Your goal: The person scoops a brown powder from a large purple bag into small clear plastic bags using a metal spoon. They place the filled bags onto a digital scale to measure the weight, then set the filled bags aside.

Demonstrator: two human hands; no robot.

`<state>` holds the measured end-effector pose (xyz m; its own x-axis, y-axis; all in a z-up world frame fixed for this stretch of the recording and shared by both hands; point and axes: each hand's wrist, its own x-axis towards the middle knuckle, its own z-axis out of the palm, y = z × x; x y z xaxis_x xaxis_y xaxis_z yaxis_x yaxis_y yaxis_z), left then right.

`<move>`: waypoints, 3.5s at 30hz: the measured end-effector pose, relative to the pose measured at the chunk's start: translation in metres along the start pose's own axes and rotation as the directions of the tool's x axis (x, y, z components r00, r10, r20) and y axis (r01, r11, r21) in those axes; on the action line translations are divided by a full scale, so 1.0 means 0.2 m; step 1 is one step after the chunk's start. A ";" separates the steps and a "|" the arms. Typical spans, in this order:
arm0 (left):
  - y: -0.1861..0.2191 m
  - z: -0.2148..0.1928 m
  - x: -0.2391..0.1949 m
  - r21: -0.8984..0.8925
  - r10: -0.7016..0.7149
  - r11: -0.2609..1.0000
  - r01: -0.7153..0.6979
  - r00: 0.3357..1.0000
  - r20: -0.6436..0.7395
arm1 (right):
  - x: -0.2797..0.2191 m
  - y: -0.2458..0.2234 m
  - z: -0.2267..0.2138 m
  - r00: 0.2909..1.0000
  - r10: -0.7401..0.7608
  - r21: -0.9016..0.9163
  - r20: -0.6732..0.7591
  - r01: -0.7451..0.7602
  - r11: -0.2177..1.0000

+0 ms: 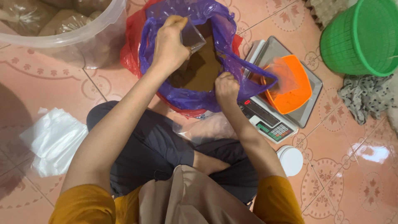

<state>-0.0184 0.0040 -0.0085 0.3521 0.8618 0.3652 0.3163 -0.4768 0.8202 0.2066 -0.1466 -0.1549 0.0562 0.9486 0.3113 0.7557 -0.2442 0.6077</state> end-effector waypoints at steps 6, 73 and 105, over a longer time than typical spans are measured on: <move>-0.02 -0.05 -0.02 -0.014 0.043 0.999 -0.043 0.999 -0.009 | -0.07 0.19 0.04 0.968 -0.120 0.436 -0.222 0.208 0.875; 0.14 0.20 -0.05 -0.144 -0.055 0.987 0.068 0.994 0.092 | 0.24 0.44 -1.21 0.920 -0.369 0.013 -0.136 0.374 0.927; 0.19 0.08 0.04 -0.408 -0.047 0.892 0.195 0.937 0.346 | 0.66 0.39 -0.52 0.836 0.019 0.834 0.548 -0.548 0.067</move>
<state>0.0107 -0.0093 0.0183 0.6195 0.7703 0.1514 -0.0087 -0.1861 0.9825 0.2057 -0.0615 0.0098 0.4189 0.8989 -0.1287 0.5642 -0.3687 -0.7388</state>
